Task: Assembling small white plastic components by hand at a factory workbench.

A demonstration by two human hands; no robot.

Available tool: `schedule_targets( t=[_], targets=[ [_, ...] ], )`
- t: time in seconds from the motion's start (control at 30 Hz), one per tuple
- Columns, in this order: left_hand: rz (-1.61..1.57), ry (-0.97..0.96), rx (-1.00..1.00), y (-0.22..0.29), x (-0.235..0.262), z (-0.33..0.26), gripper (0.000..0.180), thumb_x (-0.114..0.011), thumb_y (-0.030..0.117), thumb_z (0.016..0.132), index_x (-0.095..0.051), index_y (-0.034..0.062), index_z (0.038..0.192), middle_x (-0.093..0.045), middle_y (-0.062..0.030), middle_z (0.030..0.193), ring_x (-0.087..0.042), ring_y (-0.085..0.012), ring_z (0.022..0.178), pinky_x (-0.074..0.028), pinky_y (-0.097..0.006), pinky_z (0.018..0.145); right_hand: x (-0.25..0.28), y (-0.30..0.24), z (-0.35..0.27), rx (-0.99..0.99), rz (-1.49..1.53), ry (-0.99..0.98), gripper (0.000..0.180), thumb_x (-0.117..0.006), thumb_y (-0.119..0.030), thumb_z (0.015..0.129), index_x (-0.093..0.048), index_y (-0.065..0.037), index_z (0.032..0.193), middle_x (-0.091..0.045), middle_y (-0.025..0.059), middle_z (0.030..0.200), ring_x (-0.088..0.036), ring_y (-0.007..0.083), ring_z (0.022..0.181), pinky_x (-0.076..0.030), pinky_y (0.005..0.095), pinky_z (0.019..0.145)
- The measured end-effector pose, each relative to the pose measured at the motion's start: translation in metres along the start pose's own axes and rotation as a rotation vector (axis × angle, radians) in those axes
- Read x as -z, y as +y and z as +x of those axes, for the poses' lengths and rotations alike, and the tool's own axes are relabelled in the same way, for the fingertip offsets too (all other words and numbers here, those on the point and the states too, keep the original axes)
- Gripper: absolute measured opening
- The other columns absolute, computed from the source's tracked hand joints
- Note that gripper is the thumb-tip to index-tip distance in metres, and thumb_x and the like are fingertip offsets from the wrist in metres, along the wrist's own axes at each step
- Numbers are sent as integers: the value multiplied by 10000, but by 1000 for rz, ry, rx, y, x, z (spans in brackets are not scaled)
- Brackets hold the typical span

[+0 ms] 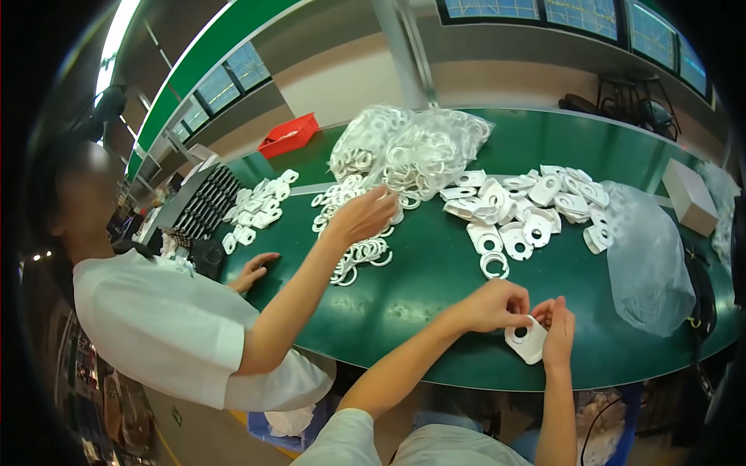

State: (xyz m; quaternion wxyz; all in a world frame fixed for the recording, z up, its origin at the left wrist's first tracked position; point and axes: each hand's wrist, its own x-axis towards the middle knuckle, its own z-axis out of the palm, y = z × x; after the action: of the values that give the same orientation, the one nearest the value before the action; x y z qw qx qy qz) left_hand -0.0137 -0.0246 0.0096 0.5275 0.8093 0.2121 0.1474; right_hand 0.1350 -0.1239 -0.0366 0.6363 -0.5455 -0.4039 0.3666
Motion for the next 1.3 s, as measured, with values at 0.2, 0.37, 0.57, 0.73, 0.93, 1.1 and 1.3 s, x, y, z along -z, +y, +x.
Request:
schedule_targets(
  t=[0.2, 0.37, 0.57, 0.73, 0.93, 1.1, 1.3],
  targets=[
    [208, -29, -7, 2, -7, -3, 306, -772, 204, 660, -590, -2, 794, -571, -85, 643, -532, -171, 577, -435, -300, 548, -5, -5, 1, 12, -1, 71, 537, -343, -384, 992, -569, 2, 695, -484, -7, 549, -410, 53, 504, -303, 221, 477],
    [207, -81, -42, 17, -4, -2, 296, -755, 177, 680, -606, -19, 844, -599, -107, 702, -554, -181, 605, -449, -307, 573, 0, -3, 3, 33, 5, 120, 524, -351, -365, 992, -568, 0, 687, -489, -5, 544, -405, 54, 500, -299, 222, 474],
    [25, -26, 87, 15, 17, -14, 240, -666, 85, 784, -648, -7, 1005, -639, -58, 729, -553, -80, 560, -450, -234, 507, -4, -6, 3, 23, 99, 26, 504, -334, -410, 992, -566, 0, 815, -572, 38, 659, -504, 63, 553, -366, 194, 497],
    [-328, 405, 129, 9, 56, -35, 170, -640, 142, 854, -656, 3, 950, -617, -18, 711, -559, -66, 560, -440, -206, 464, 6, -2, 4, -4, 167, 30, 445, -350, -384, 992, -565, -9, 887, -591, 76, 771, -544, 108, 638, -399, 216, 500],
    [-494, 1331, 38, -56, 169, -101, 131, -656, 136, 841, -630, 8, 840, -592, -29, 668, -536, -94, 488, -430, -215, 422, 4, -3, 5, 34, 41, -24, 390, -383, -318, 989, -569, -9, 842, -588, 73, 754, -539, 112, 626, -401, 212, 502],
    [-486, 1739, 137, -116, 278, -170, 166, -657, 74, 826, -594, -58, 905, -592, -92, 666, -581, -160, 502, -461, -235, 407, -1, -4, 2, 23, -1, -5, 349, -396, -259, 977, -569, -2, 816, -585, 70, 739, -535, 109, 614, -403, 206, 494],
    [-464, 1855, 89, -171, 353, -203, 670, -660, -79, 713, -279, -117, 1263, -493, -216, 1118, -621, -311, 821, -581, -347, 614, -5, -6, 2, 13, -12, -13, 334, -411, -237, 969, -571, 2, 799, -583, 66, 723, -532, 104, 599, -399, 199, 481]
  ],
)
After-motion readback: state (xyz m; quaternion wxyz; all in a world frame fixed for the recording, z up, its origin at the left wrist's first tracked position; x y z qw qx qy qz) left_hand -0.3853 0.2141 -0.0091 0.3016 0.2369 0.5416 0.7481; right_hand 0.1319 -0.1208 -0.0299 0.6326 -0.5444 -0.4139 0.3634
